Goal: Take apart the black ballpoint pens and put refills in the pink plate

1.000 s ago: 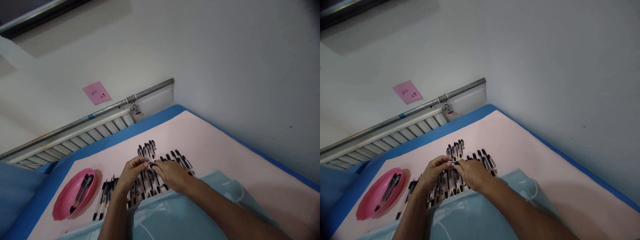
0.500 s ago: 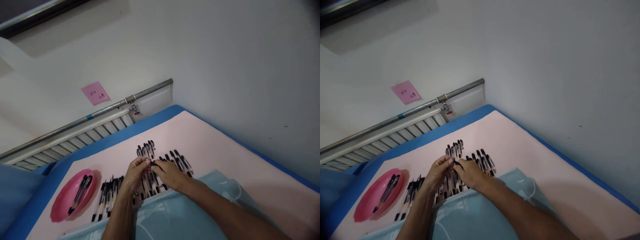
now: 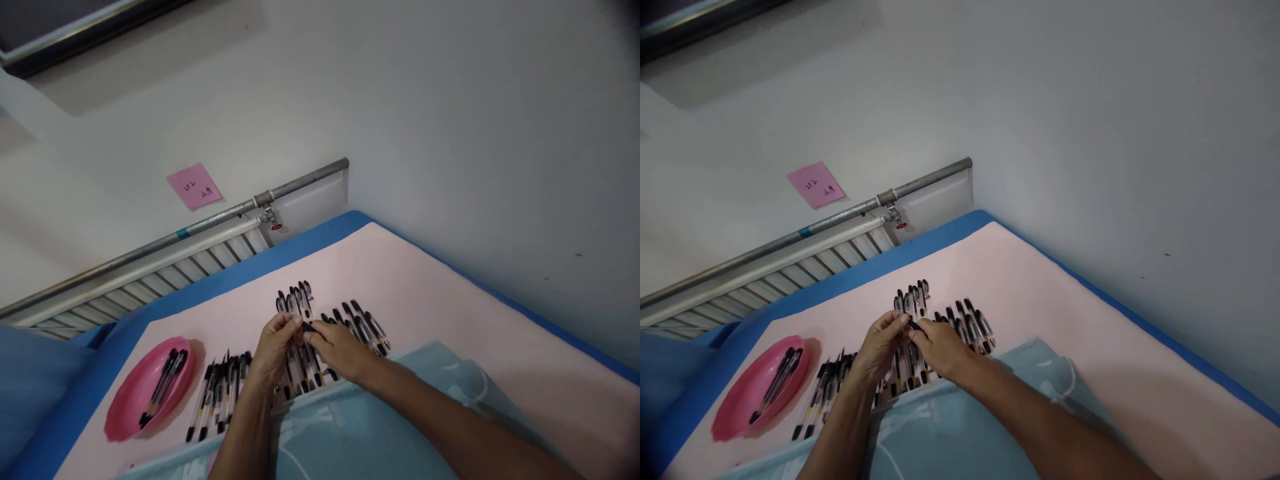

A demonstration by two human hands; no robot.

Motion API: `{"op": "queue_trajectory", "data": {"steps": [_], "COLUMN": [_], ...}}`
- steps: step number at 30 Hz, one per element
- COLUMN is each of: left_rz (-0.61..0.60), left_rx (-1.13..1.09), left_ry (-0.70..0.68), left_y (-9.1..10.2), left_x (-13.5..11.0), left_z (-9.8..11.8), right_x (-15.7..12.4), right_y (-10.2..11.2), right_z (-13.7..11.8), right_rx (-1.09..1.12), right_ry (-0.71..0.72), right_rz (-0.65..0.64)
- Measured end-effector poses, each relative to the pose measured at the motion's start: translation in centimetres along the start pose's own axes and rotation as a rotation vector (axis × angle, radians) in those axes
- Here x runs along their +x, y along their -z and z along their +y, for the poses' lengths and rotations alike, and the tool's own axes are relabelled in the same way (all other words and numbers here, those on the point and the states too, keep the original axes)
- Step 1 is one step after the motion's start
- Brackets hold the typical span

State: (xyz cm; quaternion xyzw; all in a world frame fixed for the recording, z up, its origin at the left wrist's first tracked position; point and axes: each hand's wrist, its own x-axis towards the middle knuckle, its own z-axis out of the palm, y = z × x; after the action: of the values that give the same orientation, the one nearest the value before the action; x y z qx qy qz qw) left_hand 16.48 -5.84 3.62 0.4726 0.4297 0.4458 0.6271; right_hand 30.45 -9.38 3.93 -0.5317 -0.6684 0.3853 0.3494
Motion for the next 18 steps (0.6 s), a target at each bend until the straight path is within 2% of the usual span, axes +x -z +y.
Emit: {"op": "queue_trajectory", "data": {"steps": [5,11,13,16,18], "left_rz": [0.008,-0.085,-0.09,-0.048,-0.015], "left_rx": [0.011,-0.07,-0.087,-0.061,-0.026], "left_ry": [-0.02,0.017,0.03,0.035,0.022], "left_y": [-0.05,0.01,-0.05,-0.26,-0.35], "left_x": [-0.1,-0.22,-0.21,-0.17,-0.16], "left_z": [-0.18,0.18,0.15,-0.15,-0.31], "right_x": [-0.04,-0.27,-0.19,-0.02,0.01], "right_y": [-0.05,0.28,0.31,0.19,0.05], "right_z": [0.07,-0.61,-0.59,-0.45,-0.39], "right_rx": [0.025,0.425,0.436,0.295,0.241], "right_ry": [-0.035,-0.364,-0.357,-0.243,-0.217], "right_rz": [-0.016,-0.246,-0.258,-0.181,-0.159]}}
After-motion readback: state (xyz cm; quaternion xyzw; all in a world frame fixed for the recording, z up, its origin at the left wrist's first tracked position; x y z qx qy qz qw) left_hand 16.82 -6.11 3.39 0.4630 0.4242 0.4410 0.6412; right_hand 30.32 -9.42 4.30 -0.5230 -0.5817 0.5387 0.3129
